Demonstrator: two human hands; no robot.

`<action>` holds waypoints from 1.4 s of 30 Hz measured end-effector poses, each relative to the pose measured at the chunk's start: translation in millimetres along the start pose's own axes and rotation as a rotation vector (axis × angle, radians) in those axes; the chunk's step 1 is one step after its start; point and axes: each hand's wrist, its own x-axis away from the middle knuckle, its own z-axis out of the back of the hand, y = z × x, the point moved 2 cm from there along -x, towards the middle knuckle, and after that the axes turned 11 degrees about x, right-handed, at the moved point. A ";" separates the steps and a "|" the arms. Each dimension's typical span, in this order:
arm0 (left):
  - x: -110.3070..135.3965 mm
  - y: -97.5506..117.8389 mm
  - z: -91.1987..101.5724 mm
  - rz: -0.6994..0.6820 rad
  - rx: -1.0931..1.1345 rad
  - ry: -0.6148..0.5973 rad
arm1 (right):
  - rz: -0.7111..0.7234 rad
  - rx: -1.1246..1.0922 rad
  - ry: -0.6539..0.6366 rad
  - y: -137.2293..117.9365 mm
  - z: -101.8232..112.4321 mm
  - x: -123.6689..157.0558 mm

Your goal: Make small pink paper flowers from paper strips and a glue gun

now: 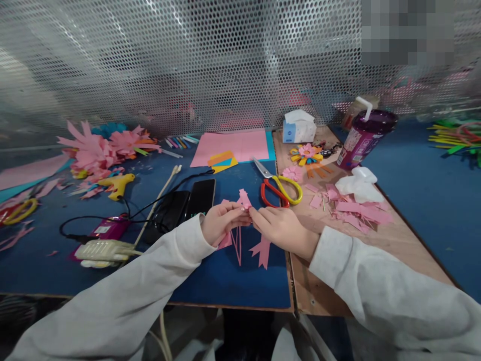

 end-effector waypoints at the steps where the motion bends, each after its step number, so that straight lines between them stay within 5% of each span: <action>1: 0.2 0.1 -0.1 -0.002 0.002 0.002 | 0.011 0.013 -0.005 -0.1 -0.1 0.5; 18: -1.7 -1.1 3.3 -0.039 -0.034 0.009 | 0.020 0.005 0.010 -2.2 0.7 -2.4; 22: -0.9 0.1 2.0 -0.057 -0.036 -0.031 | -0.343 -0.323 -0.010 2.6 -0.9 -3.5; 26: -0.1 -0.5 2.0 -0.059 -0.089 -0.092 | -0.706 -0.769 -0.184 8.8 -5.1 -6.1; 33: 0.9 -1.5 0.1 -0.037 -0.108 -0.149 | -0.803 -1.237 -0.487 15.6 -3.8 -11.6; 42: 1.4 -0.8 0.3 0.025 -0.153 -0.141 | -0.690 -1.389 -0.559 17.3 -6.0 -11.1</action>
